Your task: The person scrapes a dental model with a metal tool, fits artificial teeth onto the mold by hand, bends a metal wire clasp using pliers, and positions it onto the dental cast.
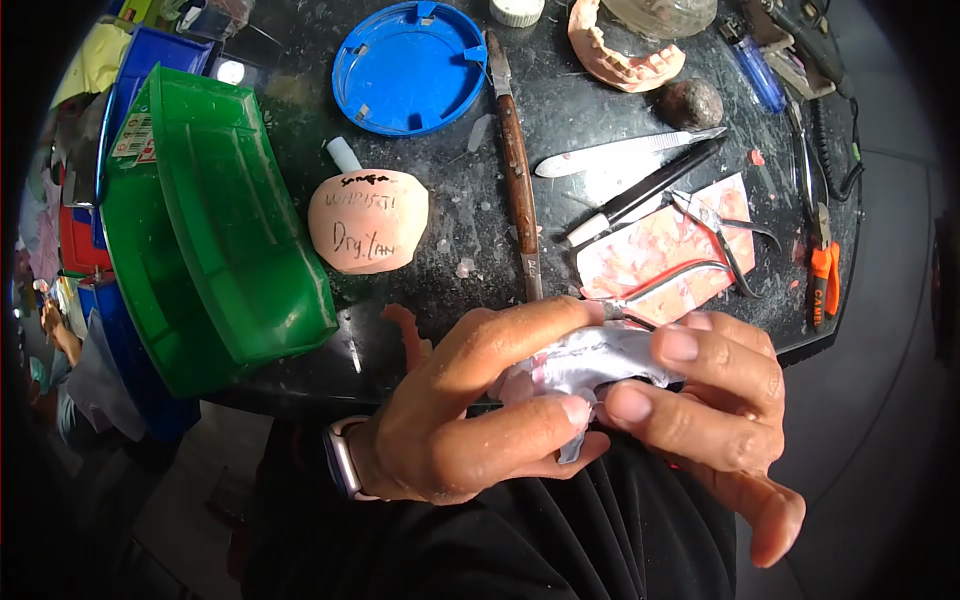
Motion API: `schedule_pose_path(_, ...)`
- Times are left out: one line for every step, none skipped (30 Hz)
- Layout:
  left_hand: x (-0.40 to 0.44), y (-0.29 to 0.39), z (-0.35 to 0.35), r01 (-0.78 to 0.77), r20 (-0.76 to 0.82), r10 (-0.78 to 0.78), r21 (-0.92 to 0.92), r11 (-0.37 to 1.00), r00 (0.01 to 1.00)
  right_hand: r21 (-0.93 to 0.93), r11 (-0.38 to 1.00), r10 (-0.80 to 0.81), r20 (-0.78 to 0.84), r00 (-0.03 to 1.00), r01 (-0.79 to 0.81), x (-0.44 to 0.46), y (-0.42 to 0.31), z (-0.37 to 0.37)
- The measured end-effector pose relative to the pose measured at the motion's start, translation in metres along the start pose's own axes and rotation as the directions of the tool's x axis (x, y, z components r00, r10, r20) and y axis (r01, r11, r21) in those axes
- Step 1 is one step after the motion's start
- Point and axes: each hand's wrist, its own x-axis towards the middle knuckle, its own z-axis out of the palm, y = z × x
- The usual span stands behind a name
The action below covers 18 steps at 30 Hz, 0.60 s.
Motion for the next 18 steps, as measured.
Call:
schedule_pose_path(0.000,0.000,-0.001,-0.001,0.005,0.001,0.004,1.000,1.000,-0.002,1.000,-0.009,0.004,1.000,0.009,0.000,0.000,-0.001)
schedule_pose_path(0.000,0.000,-0.001,0.002,-0.001,-0.002,0.000,1.000,1.000,-0.003,1.000,-0.016,0.002,1.000,0.016,0.000,-0.001,0.000)
schedule_pose_path(0.000,-0.001,0.000,0.005,-0.008,-0.005,-0.004,1.000,1.000,0.000,1.000,-0.020,0.003,1.000,0.020,-0.001,-0.001,-0.001)
schedule_pose_path(-0.001,-0.001,0.000,0.009,-0.014,-0.009,-0.009,1.000,1.000,0.000,1.000,-0.023,0.002,1.000,0.023,-0.001,-0.002,0.000)
schedule_pose_path(-0.001,-0.002,0.000,0.001,-0.012,0.000,0.001,1.000,1.000,-0.001,1.000,-0.027,0.001,1.000,0.027,0.000,-0.003,0.001)
schedule_pose_path(-0.001,-0.002,0.000,-0.007,-0.010,0.008,0.011,1.000,1.000,0.005,1.000,-0.027,0.001,1.000,0.027,-0.001,-0.004,0.002)
schedule_pose_path(-0.001,-0.003,0.000,-0.021,-0.015,0.022,0.017,1.000,1.000,0.006,1.000,-0.026,-0.004,1.000,0.026,-0.001,-0.005,0.002)
schedule_pose_path(-0.001,-0.003,0.000,-0.035,-0.020,0.036,0.024,0.999,0.999,0.009,1.000,-0.023,-0.007,1.000,0.023,-0.001,-0.006,0.003)
schedule_pose_path(-0.001,-0.003,0.001,-0.055,-0.034,0.056,0.027,0.998,0.998,0.013,1.000,-0.020,-0.010,1.000,0.020,-0.001,-0.007,0.003)
schedule_pose_path(-0.001,-0.005,0.003,-0.081,-0.050,0.082,0.036,0.996,0.995,0.017,1.000,-0.013,-0.011,1.000,0.013,0.000,-0.009,0.004)
schedule_pose_path(-0.001,-0.006,0.005,-0.106,-0.065,0.109,0.047,0.993,0.992,0.023,1.000,-0.006,-0.014,1.000,0.007,-0.001,-0.009,0.005)
schedule_pose_path(-0.001,-0.009,0.007,-0.138,-0.082,0.143,0.063,0.988,0.986,0.027,1.000,0.004,-0.019,1.000,-0.003,0.000,-0.010,0.006)
schedule_pose_path(-0.001,-0.009,0.007,-0.142,-0.082,0.147,0.064,0.988,0.986,0.037,0.999,0.018,-0.021,1.000,-0.017,0.000,-0.010,0.008)
schedule_pose_path(-0.001,-0.009,0.007,-0.145,-0.082,0.150,0.066,0.987,0.985,0.043,0.999,0.030,-0.025,0.999,-0.029,0.001,-0.010,0.008)
schedule_pose_path(-0.001,-0.008,0.004,-0.120,-0.066,0.124,0.051,0.991,0.990,0.050,0.998,0.045,-0.027,0.999,-0.044,0.002,-0.010,0.010)
schedule_pose_path(0.000,-0.006,0.002,-0.098,-0.049,0.100,0.040,0.994,0.994,0.062,0.997,0.057,-0.029,0.998,-0.055,0.003,-0.009,0.010)
schedule_pose_path(0.000,-0.005,0.000,-0.075,-0.031,0.076,0.031,0.997,0.997,0.073,0.995,0.071,-0.031,0.997,-0.068,0.003,-0.007,0.011)
schedule_pose_path(0.001,-0.004,-0.002,-0.054,-0.013,0.055,0.026,0.998,0.998,0.088,0.993,0.078,-0.033,0.996,-0.075,0.004,-0.006,0.012)
